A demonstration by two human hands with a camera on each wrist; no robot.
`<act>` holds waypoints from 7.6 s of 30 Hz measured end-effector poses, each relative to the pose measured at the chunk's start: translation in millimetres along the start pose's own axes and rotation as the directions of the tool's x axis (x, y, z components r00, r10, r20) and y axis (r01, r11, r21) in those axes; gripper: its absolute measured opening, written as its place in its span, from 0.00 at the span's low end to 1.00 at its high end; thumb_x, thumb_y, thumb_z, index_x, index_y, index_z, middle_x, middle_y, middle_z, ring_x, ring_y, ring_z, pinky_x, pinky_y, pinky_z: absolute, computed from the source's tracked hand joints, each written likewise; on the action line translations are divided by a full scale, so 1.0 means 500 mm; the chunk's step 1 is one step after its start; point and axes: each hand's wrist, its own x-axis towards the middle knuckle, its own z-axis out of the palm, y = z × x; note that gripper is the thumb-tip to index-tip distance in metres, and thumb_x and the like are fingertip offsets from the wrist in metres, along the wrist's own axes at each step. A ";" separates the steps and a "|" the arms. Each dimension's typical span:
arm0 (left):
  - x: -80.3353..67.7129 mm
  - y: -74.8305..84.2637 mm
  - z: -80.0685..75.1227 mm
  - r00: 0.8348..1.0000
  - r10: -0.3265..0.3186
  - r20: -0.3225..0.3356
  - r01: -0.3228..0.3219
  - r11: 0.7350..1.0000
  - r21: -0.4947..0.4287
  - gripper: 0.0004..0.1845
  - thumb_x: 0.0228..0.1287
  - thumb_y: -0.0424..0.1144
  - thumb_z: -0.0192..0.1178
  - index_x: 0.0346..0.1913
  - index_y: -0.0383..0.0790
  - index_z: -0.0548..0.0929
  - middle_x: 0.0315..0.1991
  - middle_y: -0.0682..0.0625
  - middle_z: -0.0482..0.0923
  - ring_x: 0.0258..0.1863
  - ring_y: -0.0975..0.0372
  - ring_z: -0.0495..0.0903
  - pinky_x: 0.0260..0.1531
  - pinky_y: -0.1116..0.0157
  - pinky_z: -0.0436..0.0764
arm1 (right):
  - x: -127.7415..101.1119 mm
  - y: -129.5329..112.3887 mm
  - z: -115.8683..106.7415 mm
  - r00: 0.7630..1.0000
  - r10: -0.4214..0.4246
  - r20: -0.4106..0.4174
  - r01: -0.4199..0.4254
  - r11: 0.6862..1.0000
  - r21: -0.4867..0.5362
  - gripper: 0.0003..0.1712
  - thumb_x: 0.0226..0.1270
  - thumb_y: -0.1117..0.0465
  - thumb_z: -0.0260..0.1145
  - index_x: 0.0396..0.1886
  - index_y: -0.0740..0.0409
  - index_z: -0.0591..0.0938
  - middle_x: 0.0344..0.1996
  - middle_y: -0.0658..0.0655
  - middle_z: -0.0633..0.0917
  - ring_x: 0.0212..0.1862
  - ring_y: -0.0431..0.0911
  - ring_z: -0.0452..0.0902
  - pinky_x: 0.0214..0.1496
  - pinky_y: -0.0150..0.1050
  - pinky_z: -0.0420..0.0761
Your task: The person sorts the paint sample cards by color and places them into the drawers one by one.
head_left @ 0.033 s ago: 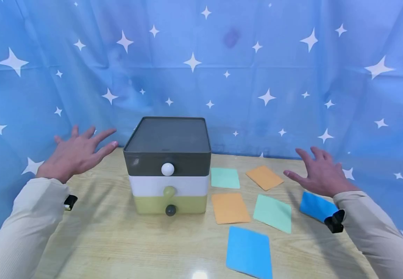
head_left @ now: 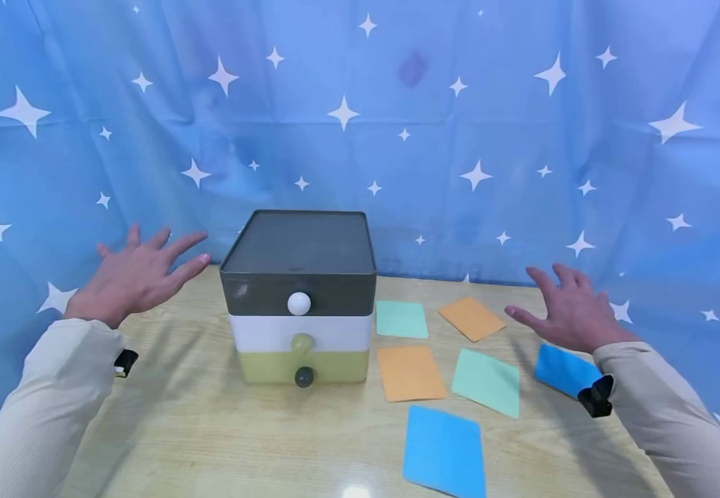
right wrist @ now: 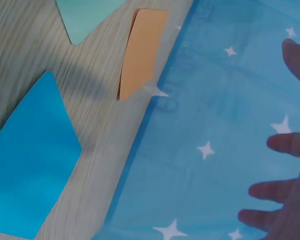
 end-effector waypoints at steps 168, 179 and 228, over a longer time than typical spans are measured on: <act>0.046 0.104 0.072 0.978 0.204 -0.040 -0.124 0.419 -0.899 0.35 0.78 0.55 0.36 0.82 0.60 0.40 0.83 0.46 0.28 0.81 0.42 0.30 0.72 0.30 0.34 | -0.102 -0.664 -0.011 0.996 0.000 0.085 -0.085 -0.031 0.996 0.24 0.68 0.43 0.67 0.34 0.61 0.89 0.21 0.64 0.87 0.16 0.44 0.82 0.28 0.38 0.85; 0.046 0.103 0.075 0.972 0.230 -0.054 -0.141 0.382 -0.913 0.35 0.78 0.52 0.36 0.82 0.57 0.40 0.83 0.43 0.28 0.80 0.40 0.31 0.72 0.30 0.37 | -0.138 -0.662 -0.010 0.999 -0.030 0.029 -0.030 -0.032 0.999 0.20 0.71 0.47 0.65 0.35 0.60 0.89 0.25 0.71 0.87 0.17 0.43 0.83 0.29 0.38 0.86; 0.044 0.103 0.078 0.971 0.228 -0.066 -0.156 0.400 -0.903 0.35 0.78 0.51 0.36 0.82 0.56 0.40 0.83 0.45 0.29 0.80 0.42 0.31 0.72 0.31 0.37 | -0.169 -0.570 0.014 0.882 -0.470 -0.013 0.197 0.345 0.917 0.12 0.72 0.51 0.65 0.38 0.51 0.91 0.30 0.54 0.91 0.29 0.29 0.80 0.34 0.29 0.82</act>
